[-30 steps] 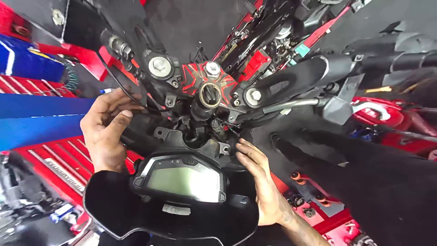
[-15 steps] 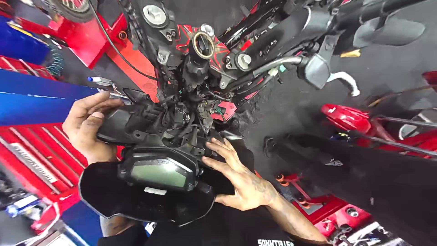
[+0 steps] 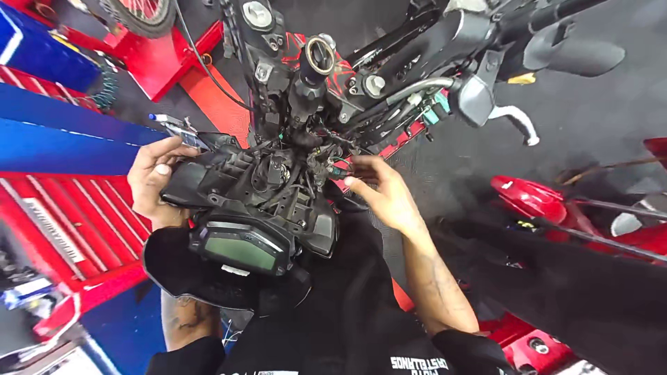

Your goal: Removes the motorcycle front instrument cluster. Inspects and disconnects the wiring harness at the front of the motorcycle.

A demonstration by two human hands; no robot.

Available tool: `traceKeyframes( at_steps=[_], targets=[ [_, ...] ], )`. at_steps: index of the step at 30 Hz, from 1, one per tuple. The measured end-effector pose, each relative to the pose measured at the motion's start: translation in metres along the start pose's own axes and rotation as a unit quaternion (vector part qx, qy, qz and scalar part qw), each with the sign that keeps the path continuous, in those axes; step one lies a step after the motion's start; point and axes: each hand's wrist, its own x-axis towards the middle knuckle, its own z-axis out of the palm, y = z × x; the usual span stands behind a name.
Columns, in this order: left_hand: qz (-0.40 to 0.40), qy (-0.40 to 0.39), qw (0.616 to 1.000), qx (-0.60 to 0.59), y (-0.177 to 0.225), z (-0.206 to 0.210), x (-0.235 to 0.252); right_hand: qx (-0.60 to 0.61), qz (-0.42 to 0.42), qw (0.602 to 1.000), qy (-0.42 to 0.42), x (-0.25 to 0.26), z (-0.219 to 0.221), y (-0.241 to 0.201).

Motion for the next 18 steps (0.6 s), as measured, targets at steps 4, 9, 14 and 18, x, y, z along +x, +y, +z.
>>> traceKeyframes(
  at_steps=[4, 9, 14, 18],
  targets=[
    [-0.02, -0.017, 1.0, -0.011, 0.003, -0.001, -0.009, 0.138, 0.053, 0.983, -0.108, 0.034, 0.018, 0.005],
    [-0.075, -0.108, 0.991, -0.002, -0.001, -0.018, -0.024, 0.128, 0.048, 0.982, -0.131, 0.041, 0.034, 0.0],
    [-0.195, -0.16, 0.967, 0.022, 0.006, -0.034, -0.032, 0.19, 0.036, 0.975, -0.109, 0.038, 0.04, -0.001],
    [-0.209, -0.152, 0.966, -0.011, -0.005, -0.036, -0.043, 0.255, 0.043, 0.956, -0.135, 0.022, 0.03, 0.006]
  ],
)
